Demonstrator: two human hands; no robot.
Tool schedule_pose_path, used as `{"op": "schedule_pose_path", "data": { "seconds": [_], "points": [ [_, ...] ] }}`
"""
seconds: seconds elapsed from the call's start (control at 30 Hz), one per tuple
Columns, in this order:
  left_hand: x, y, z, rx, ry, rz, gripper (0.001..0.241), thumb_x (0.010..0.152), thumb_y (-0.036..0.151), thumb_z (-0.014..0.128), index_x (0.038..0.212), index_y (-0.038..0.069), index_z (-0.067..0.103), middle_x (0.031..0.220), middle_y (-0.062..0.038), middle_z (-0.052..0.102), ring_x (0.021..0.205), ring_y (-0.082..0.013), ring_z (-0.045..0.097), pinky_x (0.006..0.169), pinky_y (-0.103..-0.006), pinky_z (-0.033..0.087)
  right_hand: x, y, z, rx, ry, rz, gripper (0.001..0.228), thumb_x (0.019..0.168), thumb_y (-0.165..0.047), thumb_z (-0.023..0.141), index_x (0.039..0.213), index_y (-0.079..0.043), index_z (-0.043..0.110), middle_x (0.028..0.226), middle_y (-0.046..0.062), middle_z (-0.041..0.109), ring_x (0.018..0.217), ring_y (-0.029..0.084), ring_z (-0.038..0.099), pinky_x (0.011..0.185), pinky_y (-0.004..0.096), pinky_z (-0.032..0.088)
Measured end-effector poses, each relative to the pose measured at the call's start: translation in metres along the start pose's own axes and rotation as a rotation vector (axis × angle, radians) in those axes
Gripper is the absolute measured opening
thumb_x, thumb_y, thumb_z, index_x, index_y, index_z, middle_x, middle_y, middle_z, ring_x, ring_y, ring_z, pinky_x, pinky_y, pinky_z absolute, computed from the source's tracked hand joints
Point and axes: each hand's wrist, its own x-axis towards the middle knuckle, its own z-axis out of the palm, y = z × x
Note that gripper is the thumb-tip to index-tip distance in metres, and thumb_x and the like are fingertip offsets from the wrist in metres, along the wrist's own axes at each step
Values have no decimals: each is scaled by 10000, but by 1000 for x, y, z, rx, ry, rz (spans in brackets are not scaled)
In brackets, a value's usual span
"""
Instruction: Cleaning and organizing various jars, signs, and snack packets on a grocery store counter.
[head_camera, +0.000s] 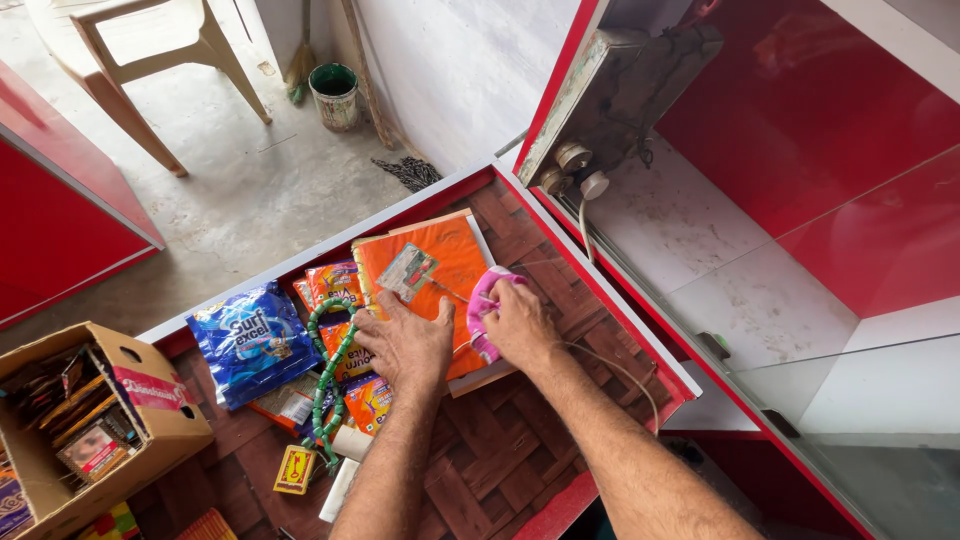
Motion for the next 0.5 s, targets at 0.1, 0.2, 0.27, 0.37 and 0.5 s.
{"op": "schedule_pose_path", "data": {
  "seconds": [0.1, 0.2, 0.27, 0.37, 0.5],
  "points": [
    [1, 8, 8, 71, 17, -19, 960, 720, 675, 782, 1437, 195, 362, 1549, -217, 214, 1305, -472, 342, 937, -657, 436, 0, 2, 2, 39, -42, -44, 195, 943, -153, 616, 1123, -83, 592, 1123, 127, 678, 1065, 260, 702, 892, 439, 606],
    [0, 17, 12, 130, 81, -41, 1126, 668, 745, 787, 1521, 191, 303, 1558, -236, 183, 1298, -504, 326, 929, -663, 385, -5, -1, -3, 76, -63, -74, 211, 910, -122, 625, 1119, -100, 606, 1098, 112, 696, 1045, 258, 715, 884, 443, 615],
    [2, 15, 19, 152, 103, -40, 1171, 652, 769, 787, 1532, 186, 279, 1550, -243, 178, 1294, -510, 319, 929, -667, 370, -6, 1, -4, 79, -71, -84, 206, 904, -118, 626, 1109, -104, 617, 1082, 106, 705, 1040, 255, 719, 884, 443, 614],
    [8, 11, 31, 199, 133, -43, 1213, 642, 793, 778, 1551, 196, 241, 1553, -247, 178, 1302, -509, 314, 927, -659, 357, -5, 2, -7, 90, -96, -105, 204, 900, -113, 622, 1103, -110, 638, 1069, 96, 721, 1037, 246, 724, 888, 441, 611],
    [16, 5, 28, 216, 84, -79, 1238, 629, 752, 810, 1564, 234, 187, 1569, -203, 204, 1310, -454, 349, 942, -625, 388, -6, 2, -7, 113, -127, -119, 223, 897, -113, 611, 1115, -112, 659, 1091, 89, 734, 1045, 235, 724, 906, 437, 604]
  ]
}}
